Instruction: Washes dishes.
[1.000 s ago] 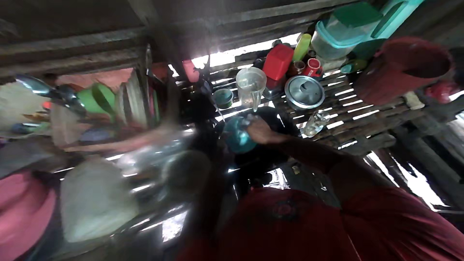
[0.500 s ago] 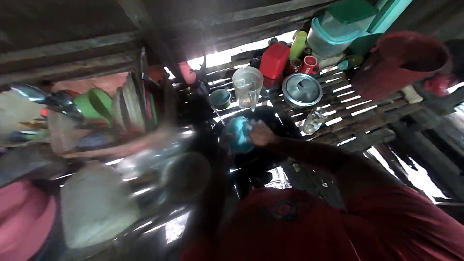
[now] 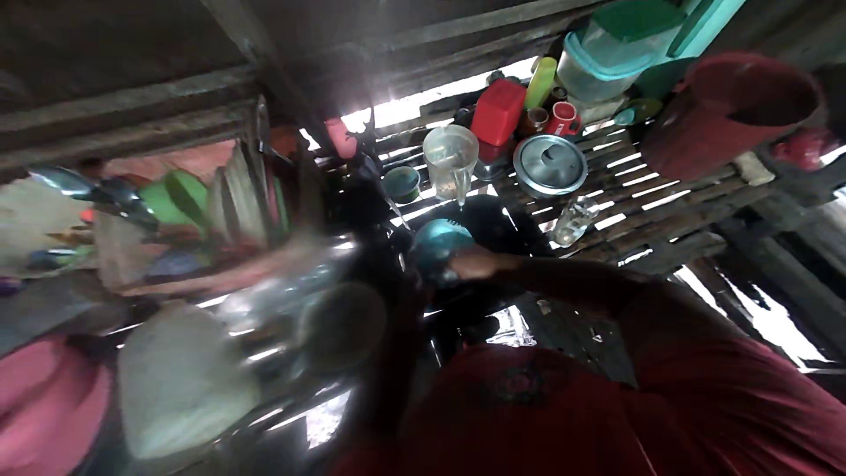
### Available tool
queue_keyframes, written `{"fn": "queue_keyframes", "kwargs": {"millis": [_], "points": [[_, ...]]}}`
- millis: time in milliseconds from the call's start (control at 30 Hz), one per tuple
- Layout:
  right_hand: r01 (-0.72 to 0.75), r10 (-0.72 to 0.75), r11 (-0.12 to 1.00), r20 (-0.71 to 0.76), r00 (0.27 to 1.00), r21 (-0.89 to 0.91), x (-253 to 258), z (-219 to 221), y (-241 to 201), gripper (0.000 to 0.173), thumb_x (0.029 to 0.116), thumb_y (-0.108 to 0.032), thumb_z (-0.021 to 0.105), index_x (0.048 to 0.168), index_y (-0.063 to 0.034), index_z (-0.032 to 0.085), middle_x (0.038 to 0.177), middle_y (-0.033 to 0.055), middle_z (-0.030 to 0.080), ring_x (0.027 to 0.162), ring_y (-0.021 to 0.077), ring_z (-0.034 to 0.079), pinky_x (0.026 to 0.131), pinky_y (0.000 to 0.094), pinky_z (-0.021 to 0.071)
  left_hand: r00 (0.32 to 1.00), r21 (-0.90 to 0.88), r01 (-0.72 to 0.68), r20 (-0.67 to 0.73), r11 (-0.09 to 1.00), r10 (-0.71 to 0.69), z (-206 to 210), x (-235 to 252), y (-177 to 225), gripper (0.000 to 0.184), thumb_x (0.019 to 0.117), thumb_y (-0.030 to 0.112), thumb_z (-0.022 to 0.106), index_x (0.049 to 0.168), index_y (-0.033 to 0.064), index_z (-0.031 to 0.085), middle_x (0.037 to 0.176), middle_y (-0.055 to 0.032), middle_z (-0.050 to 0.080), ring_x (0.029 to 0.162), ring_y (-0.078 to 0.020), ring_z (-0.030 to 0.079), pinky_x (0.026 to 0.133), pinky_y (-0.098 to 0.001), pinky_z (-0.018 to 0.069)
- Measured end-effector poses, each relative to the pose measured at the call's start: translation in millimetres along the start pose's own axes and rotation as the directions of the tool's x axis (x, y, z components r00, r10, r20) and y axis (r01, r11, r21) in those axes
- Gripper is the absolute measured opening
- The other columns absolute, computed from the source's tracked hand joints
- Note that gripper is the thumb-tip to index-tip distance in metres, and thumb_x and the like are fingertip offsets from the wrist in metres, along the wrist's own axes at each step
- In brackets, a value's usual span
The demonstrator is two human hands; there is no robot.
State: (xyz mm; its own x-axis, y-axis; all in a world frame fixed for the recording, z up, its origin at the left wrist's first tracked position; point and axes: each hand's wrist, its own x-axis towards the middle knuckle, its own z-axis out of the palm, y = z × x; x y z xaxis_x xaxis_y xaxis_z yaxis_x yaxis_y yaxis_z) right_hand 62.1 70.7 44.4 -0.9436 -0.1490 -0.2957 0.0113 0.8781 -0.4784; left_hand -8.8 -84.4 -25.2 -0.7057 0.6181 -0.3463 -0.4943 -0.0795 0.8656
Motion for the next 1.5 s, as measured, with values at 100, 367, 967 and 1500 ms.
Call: {"fn": "queue_keyframes", "kwargs": {"millis": [100, 367, 967, 1500], "points": [[-0.065, 0.050, 0.989, -0.113, 0.992, -0.133, 3.7, -3.7, 12.6, 0.027, 0.1014, -0.006, 0.057, 0.125, -0.0040, 0.071, 0.135, 0.0234, 0.062, 0.126, 0.0442, 0.058, 0.105, 0.0618, 0.0460, 0.999, -0.048, -0.023, 0.044, 0.999, 0.025, -18.7, 23.3, -17.1, 0.044, 0.1023, 0.050, 0.050, 0.134, 0.0201, 0.056, 0.113, -0.0011, 0.068, 0.099, -0.0144, 0.067, 0.082, -0.0368, 0.0589], [-0.278, 0.268, 0.958, -0.122, 0.956, -0.076, 13.8, -0.9, -11.6, 0.033, 0.1018, -0.010, 0.056, 0.132, 0.0014, 0.063, 0.133, 0.0279, 0.060, 0.122, 0.0448, 0.060, 0.099, 0.0607, 0.0495, 0.998, -0.045, -0.008, 0.055, 0.999, 0.010, -5.3, 17.6, -6.1, 0.042, 0.1033, 0.051, 0.046, 0.128, 0.0195, 0.058, 0.104, 0.0010, 0.068, 0.090, -0.0101, 0.066, 0.076, -0.0321, 0.0582], [0.004, 0.011, 0.983, -0.081, 0.997, 0.181, 30.9, 30.4, 0.7, 0.039, 0.0982, -0.017, 0.067, 0.135, -0.0036, 0.064, 0.131, 0.0237, 0.065, 0.122, 0.0414, 0.061, 0.105, 0.0635, 0.0455, 0.996, 0.268, -0.084, 0.042, 0.960, 0.075, -24.6, 0.6, -11.6, 0.034, 0.1077, 0.027, 0.048, 0.136, 0.0097, 0.054, 0.111, -0.0065, 0.066, 0.093, -0.0112, 0.065, 0.079, -0.0298, 0.0571], [0.336, 0.041, 0.904, -0.838, 0.544, 0.263, -7.8, 0.8, 33.4, 0.036, 0.0792, -0.009, 0.077, 0.110, 0.0078, 0.068, 0.125, 0.0248, 0.064, 0.112, 0.0312, 0.066, 0.096, 0.0469, 0.0562, 0.971, 0.816, -0.028, -0.116, 0.577, 0.210, -35.7, 4.2, 0.1, 0.050, 0.0941, 0.014, 0.072, 0.138, -0.0035, 0.054, 0.129, -0.0242, 0.063, 0.119, -0.0325, 0.062, 0.103, -0.0489, 0.0507]]}}
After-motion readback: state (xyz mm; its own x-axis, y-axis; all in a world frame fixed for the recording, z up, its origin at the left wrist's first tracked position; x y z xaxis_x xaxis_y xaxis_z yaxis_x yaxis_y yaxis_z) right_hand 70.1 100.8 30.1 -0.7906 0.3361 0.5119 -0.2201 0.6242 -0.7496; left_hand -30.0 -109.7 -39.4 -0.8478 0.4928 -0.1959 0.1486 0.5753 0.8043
